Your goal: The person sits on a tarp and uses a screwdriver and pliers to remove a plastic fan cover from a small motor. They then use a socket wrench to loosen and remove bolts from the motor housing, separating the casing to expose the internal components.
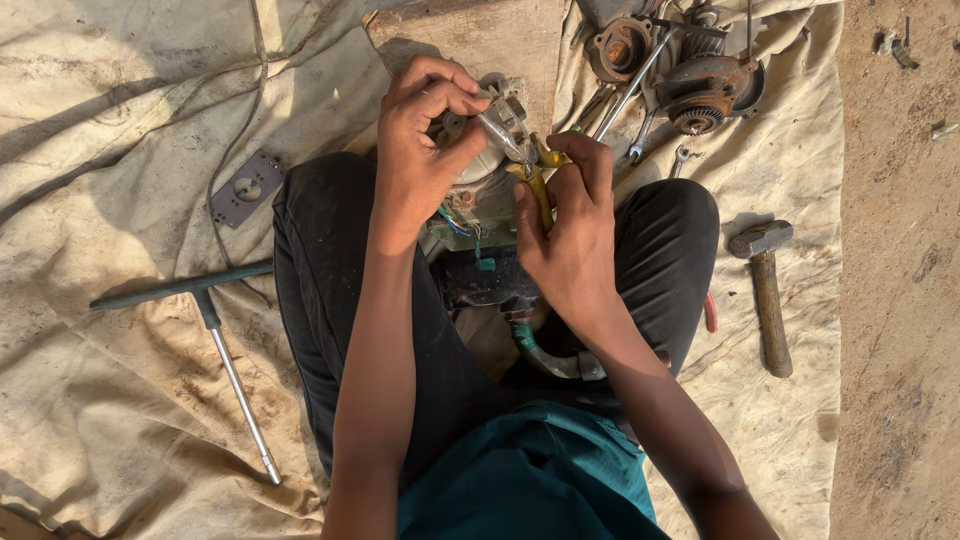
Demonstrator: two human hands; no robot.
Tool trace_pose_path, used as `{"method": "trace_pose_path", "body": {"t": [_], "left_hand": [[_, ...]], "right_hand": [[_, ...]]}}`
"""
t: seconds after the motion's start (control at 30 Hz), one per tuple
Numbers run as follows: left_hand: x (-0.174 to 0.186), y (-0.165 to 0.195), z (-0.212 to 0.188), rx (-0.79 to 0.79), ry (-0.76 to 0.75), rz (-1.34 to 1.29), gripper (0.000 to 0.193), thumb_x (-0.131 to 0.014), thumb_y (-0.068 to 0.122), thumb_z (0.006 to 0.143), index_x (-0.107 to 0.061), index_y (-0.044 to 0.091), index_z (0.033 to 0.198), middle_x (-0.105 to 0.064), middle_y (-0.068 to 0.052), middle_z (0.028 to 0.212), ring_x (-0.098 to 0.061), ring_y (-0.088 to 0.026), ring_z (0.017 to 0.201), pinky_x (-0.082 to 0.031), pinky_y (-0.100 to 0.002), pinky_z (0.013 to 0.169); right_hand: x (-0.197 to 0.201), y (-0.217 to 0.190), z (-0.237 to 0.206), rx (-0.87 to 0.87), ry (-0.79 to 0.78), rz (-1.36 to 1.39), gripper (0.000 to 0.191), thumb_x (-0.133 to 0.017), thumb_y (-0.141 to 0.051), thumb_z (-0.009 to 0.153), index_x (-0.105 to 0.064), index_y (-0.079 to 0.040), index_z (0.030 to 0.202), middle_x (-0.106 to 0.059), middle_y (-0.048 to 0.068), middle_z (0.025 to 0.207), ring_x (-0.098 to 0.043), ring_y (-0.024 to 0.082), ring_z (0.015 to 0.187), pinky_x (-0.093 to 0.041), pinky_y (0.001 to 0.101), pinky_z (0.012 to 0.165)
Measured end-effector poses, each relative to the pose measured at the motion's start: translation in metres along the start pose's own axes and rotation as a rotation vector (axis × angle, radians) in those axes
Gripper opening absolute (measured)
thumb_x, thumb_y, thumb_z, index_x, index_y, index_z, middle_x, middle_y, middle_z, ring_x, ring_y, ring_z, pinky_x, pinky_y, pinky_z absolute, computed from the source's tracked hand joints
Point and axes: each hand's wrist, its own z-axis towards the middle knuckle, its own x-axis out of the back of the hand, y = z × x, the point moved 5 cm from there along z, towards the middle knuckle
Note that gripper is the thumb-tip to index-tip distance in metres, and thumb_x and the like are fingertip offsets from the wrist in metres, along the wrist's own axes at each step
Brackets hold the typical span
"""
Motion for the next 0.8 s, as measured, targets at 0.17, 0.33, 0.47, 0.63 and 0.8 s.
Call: {"method": "trace_pose_path", "body": {"t": [0.17,0.33,0.47,0.63,0.8], "left_hand": [[-0.001,-0.002,0.0,-0.015,-0.019,-0.091,0.019,-0.069,-0.018,0.088,-0.058,-0.002,0.086,-0.057,-0.005,0.114,-0.07,-0.016,0.104,-0.061,-0.032,0.099],[0.0,0.001,0.001,0.024,-0.032,-0.072,0.015,-0.071,-0.015,0.089,-0.065,-0.001,0.09,-0.057,-0.006,0.112,-0.071,-0.014,0.101,-0.06,-0.03,0.091],[0.0,0.012,-0.001,-0.076,-0.009,0.127,0.016,-0.075,-0.012,0.088,-0.067,0.001,0.093,-0.058,-0.007,0.111,-0.066,-0.017,0.101,-0.059,-0.03,0.092],[0.002,0.036,-0.003,-0.018,0.24,0.178,0.017,-0.069,-0.005,0.099,-0.059,-0.001,0.112,-0.055,-0.007,0.11,-0.064,-0.015,0.098,-0.057,-0.029,0.088],[-0.029,0.09,-0.028,0.206,0.093,0.488,0.038,-0.065,0.024,0.103,-0.055,0.003,0.073,-0.056,-0.006,0.06,-0.056,-0.018,0.045,-0.046,-0.032,0.045]], "right_hand": [[-0.004,-0.016,0.001,0.012,-0.012,-0.302,0.021,-0.071,-0.008,0.098,-0.054,0.003,0.102,-0.054,0.02,0.127,-0.064,0.038,0.109,-0.045,0.0593,0.093],[-0.001,-0.005,-0.003,-0.228,-0.1,-0.149,0.025,-0.068,-0.016,0.107,-0.052,0.003,0.111,-0.053,0.023,0.117,-0.068,0.033,0.087,-0.058,0.042,0.068],[0.001,-0.002,-0.005,-0.115,0.003,-0.185,0.036,-0.075,-0.017,0.102,-0.047,0.004,0.111,-0.06,0.022,0.095,-0.069,0.033,0.07,-0.055,0.0404,0.056],[-0.009,0.01,-0.006,0.013,0.064,-0.099,0.042,-0.073,-0.016,0.106,-0.038,0.004,0.12,-0.066,0.024,0.091,-0.074,0.031,0.076,-0.059,0.0336,0.059],[-0.012,0.026,-0.013,-0.148,0.075,0.135,0.038,-0.072,-0.016,0.107,-0.04,0.001,0.118,-0.07,0.019,0.093,-0.075,0.023,0.082,-0.059,0.0315,0.069]]}}
